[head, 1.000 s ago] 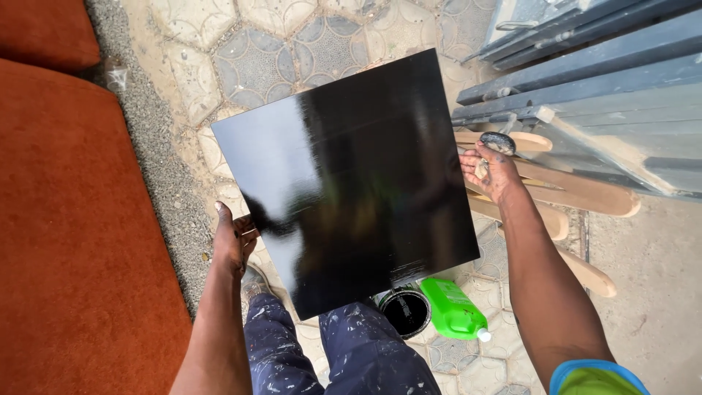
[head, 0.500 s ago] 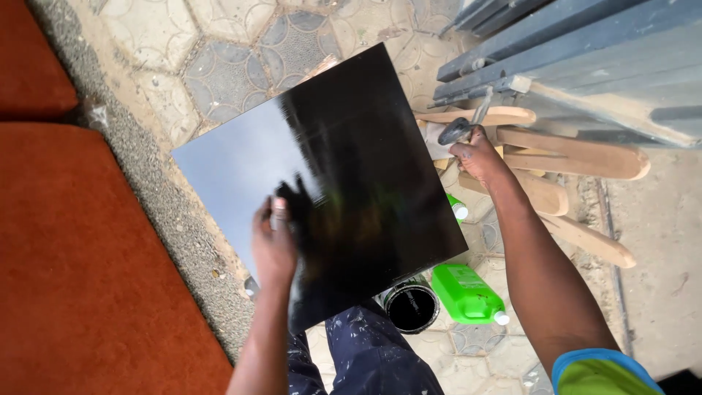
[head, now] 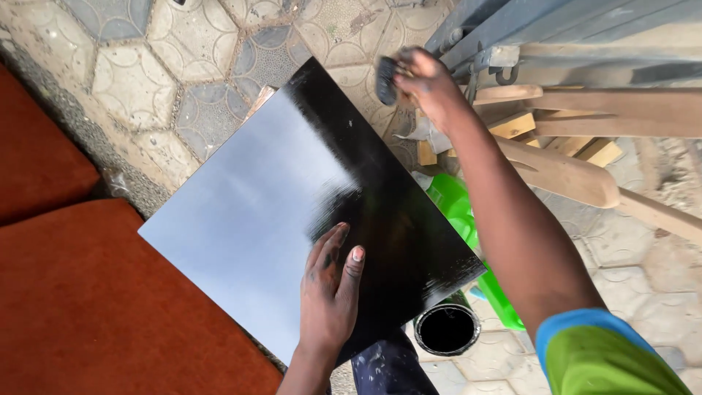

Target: Applying a black coating to a wooden panel using a sponge dipped in a paint can.

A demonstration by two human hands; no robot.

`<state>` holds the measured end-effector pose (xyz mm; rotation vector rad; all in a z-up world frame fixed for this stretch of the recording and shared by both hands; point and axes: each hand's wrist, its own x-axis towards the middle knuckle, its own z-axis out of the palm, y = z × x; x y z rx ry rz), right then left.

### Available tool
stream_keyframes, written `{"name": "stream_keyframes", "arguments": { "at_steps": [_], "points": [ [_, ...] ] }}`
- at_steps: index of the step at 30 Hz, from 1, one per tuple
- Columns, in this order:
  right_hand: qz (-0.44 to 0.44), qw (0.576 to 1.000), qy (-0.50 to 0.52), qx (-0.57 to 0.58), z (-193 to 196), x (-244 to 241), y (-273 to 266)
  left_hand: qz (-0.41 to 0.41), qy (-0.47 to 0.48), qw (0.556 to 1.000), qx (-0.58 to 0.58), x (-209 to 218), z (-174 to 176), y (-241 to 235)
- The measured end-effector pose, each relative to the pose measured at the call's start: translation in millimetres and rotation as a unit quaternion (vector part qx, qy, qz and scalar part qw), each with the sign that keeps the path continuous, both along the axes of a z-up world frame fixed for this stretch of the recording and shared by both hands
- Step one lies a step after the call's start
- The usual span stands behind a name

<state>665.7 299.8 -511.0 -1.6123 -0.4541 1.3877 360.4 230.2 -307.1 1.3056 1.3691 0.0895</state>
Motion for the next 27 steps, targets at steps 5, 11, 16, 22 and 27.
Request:
{"name": "stream_keyframes", "arguments": {
  "at_steps": [5,11,16,22,27],
  "points": [
    [0.042,0.992,0.034,0.110,-39,-14,89,-0.047,0.025,0.997,0.060,15,-1,0],
    [0.135,0.979,0.098,0.117,-20,-31,78,-0.048,0.014,0.994,0.095,25,-7,-14],
    [0.196,0.979,0.023,0.045,1,-28,8,-0.068,0.024,0.990,0.120,34,-13,-20],
    [0.240,0.971,-0.001,-0.021,31,-25,-78,-0.043,0.023,0.997,0.051,52,-17,-29],
    [0.248,0.953,0.005,-0.172,51,-23,-151,-0.088,0.011,0.992,0.088,57,-19,-35]
  ]
}}
